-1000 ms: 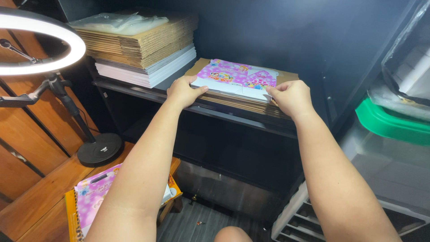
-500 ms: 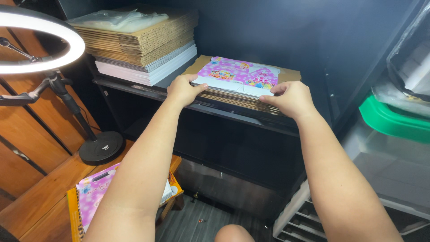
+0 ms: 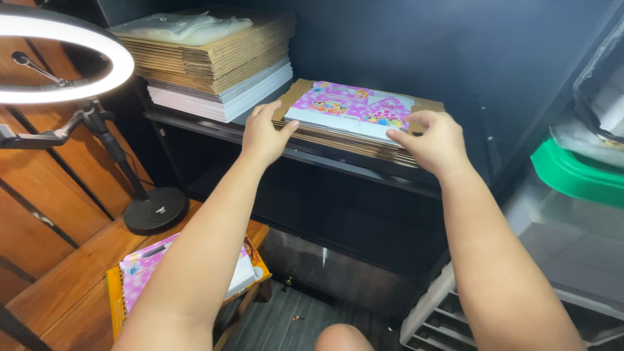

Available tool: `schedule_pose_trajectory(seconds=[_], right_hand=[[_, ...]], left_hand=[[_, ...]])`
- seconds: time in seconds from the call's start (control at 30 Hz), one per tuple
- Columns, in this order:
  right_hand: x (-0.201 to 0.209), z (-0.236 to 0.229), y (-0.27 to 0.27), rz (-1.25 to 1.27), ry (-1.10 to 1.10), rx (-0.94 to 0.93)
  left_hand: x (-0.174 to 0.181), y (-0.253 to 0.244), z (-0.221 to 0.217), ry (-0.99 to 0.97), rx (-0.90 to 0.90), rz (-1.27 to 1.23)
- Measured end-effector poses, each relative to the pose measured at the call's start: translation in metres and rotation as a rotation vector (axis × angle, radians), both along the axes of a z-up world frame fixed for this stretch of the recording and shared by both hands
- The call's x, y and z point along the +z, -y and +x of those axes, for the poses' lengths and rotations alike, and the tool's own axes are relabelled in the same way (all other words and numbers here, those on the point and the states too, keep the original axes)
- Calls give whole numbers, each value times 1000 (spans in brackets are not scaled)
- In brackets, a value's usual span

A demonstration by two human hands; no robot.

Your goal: The person sits on the floor and organizes flat cardboard pieces and printed paper sheets. They pick up the items from a wooden bench, fold the cardboard, and stack the paper sheets onto a black shelf.

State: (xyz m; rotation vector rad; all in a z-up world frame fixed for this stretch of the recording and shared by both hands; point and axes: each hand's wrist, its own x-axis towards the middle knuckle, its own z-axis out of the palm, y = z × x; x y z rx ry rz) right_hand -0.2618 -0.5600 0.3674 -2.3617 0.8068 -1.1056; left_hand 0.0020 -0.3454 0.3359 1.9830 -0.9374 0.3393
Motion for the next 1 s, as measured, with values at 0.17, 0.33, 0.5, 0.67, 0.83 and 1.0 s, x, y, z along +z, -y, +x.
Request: schedule_pose_trajectory(seconds=[0.17, 0.33, 0.5, 0.67, 0.83, 1.0], right_hand=[[-3, -1, -32, -142, 361, 172], [-27, 22, -92, -164, 548, 432], [-74, 46, -145, 72, 386, 617], [-140, 88, -170, 290, 260, 641], [-211, 122, -210, 420, 78, 603], [-273, 149, -243, 513, -130, 510]], left_hand=[[-30, -56, -33, 76, 16, -194], [-108, -132, -43, -17, 113, -244], [-210, -220, -20, -153, 303, -223], [-267, -293, -10, -147, 531, -209], [-319, -325, 1, -152, 653, -268], [-336, -327, -4, -256, 638, -505]])
